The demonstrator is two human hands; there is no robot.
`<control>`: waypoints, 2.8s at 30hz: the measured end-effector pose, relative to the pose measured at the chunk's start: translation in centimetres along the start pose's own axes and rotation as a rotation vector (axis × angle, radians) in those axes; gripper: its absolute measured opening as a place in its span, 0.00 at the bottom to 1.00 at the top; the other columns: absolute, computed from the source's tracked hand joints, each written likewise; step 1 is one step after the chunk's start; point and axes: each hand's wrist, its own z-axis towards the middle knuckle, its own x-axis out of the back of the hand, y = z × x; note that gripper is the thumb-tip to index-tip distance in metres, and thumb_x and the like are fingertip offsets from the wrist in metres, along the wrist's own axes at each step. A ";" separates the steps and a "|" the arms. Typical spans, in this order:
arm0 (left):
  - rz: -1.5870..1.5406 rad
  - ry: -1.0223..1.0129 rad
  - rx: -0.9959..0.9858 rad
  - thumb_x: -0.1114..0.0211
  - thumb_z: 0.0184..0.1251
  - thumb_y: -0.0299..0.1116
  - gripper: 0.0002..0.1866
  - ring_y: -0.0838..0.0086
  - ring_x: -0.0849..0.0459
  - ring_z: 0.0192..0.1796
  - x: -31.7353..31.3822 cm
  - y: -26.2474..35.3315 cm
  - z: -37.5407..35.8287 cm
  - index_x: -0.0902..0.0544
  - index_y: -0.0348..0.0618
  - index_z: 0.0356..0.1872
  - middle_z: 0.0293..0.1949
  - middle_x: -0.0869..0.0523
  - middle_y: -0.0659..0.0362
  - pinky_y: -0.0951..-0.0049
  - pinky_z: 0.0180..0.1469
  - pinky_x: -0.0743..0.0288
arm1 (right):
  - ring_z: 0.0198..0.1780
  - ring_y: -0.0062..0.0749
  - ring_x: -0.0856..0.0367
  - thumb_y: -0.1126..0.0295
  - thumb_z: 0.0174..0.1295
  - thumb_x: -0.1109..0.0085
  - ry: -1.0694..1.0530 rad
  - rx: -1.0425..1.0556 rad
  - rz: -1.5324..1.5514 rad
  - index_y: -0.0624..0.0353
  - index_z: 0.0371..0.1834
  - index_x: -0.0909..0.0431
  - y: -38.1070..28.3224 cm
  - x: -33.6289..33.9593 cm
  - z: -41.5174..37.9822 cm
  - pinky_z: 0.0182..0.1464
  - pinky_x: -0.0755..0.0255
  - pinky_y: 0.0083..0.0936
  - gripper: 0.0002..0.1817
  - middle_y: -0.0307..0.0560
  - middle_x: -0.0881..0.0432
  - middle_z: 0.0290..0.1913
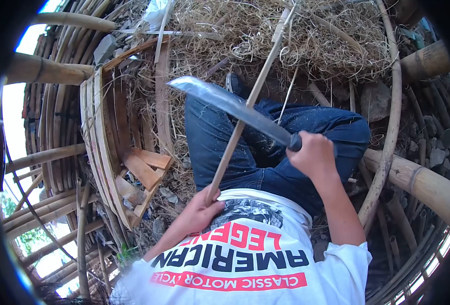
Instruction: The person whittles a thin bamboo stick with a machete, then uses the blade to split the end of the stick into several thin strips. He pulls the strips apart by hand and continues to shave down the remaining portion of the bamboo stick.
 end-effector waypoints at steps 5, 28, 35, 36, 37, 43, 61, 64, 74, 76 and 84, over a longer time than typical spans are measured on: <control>-0.007 0.015 -0.005 0.40 0.70 0.29 0.10 0.78 0.33 0.34 -0.7 0.3 0.5 0.32 0.37 0.42 0.30 0.32 0.62 0.75 0.38 0.33 | 0.31 0.55 0.17 0.60 0.40 0.30 -0.111 0.074 0.180 0.57 0.22 0.20 -3.0 -2.1 -1.7 0.38 0.23 0.43 0.13 0.56 0.18 0.24; 0.086 0.050 0.031 0.44 0.74 0.32 0.09 0.80 0.34 0.31 -0.5 1.2 0.5 0.31 0.37 0.41 0.27 0.32 0.63 0.76 0.34 0.35 | 0.35 0.53 0.15 0.59 0.46 0.35 -0.133 0.154 -0.046 0.59 0.28 0.17 -1.9 -1.5 3.6 0.43 0.21 0.41 0.13 0.59 0.17 0.26; -0.038 0.044 0.092 0.54 0.80 0.34 0.10 0.79 0.35 0.30 0.0 0.4 1.0 0.30 0.38 0.43 0.26 0.32 0.62 0.74 0.33 0.36 | 0.33 0.53 0.15 0.59 0.45 0.33 -0.056 -0.002 -0.003 0.60 0.27 0.17 -1.8 -1.3 4.9 0.42 0.20 0.44 0.14 0.57 0.16 0.26; -0.022 0.040 0.084 0.54 0.80 0.34 0.10 0.79 0.35 0.30 -0.1 0.2 0.8 0.30 0.38 0.43 0.25 0.32 0.62 0.73 0.32 0.36 | 0.32 0.52 0.15 0.59 0.45 0.33 -0.062 0.004 0.035 0.59 0.26 0.18 -2.1 -1.2 4.2 0.40 0.20 0.43 0.14 0.57 0.16 0.26; -0.019 0.030 0.097 0.54 0.80 0.34 0.10 0.79 0.35 0.30 -0.2 0.1 0.7 0.30 0.38 0.43 0.25 0.32 0.62 0.73 0.32 0.36 | 0.32 0.52 0.15 0.59 0.45 0.33 -0.072 -0.008 0.040 0.59 0.26 0.18 -2.3 -1.3 3.6 0.40 0.20 0.43 0.14 0.57 0.16 0.26; 0.035 0.070 0.106 0.54 0.79 0.34 0.10 0.77 0.34 0.28 -0.1 1.2 0.5 0.30 0.37 0.44 0.23 0.32 0.58 0.72 0.32 0.35 | 0.34 0.49 0.14 0.60 0.45 0.33 -0.044 0.141 -0.111 0.56 0.28 0.17 -0.7 -1.9 5.4 0.40 0.21 0.42 0.12 0.57 0.16 0.27; 0.156 0.135 0.066 0.52 0.78 0.35 0.11 0.70 0.28 0.23 0.4 0.8 0.2 0.28 0.37 0.44 0.21 0.27 0.53 0.67 0.29 0.34 | 0.37 0.50 0.15 0.60 0.45 0.34 -0.004 0.095 -0.067 0.55 0.28 0.16 0.0 -2.7 10.0 0.44 0.21 0.44 0.12 0.54 0.15 0.30; 0.135 0.132 0.063 0.52 0.78 0.35 0.11 0.69 0.28 0.23 0.5 0.1 0.8 0.28 0.37 0.43 0.21 0.27 0.52 0.66 0.29 0.34 | 0.39 0.49 0.15 0.59 0.44 0.33 -0.013 0.049 -0.090 0.56 0.28 0.16 0.2 -2.6 11.2 0.45 0.21 0.42 0.13 0.54 0.15 0.31; 0.121 0.140 0.020 0.53 0.78 0.34 0.10 0.77 0.31 0.23 0.2 0.1 0.9 0.28 0.38 0.42 0.20 0.29 0.61 0.72 0.28 0.36 | 0.37 0.49 0.14 0.59 0.44 0.34 0.026 0.094 -0.125 0.57 0.28 0.17 0.3 -2.3 11.1 0.43 0.20 0.41 0.14 0.55 0.15 0.31; 0.108 0.122 0.017 0.53 0.79 0.34 0.10 0.83 0.34 0.24 0.0 -0.1 0.6 0.28 0.38 0.41 0.21 0.32 0.67 0.78 0.27 0.39 | 0.36 0.50 0.14 0.59 0.45 0.34 0.025 0.105 -0.119 0.58 0.28 0.17 -0.2 -1.8 9.9 0.42 0.20 0.41 0.14 0.55 0.15 0.30; 0.149 0.129 0.068 0.53 0.79 0.35 0.10 0.74 0.30 0.22 -0.1 0.3 0.4 0.28 0.38 0.42 0.19 0.28 0.57 0.68 0.27 0.35 | 0.36 0.49 0.14 0.59 0.44 0.33 -0.218 0.300 -0.067 0.58 0.30 0.17 -4.0 -1.6 4.4 0.42 0.20 0.40 0.15 0.55 0.15 0.30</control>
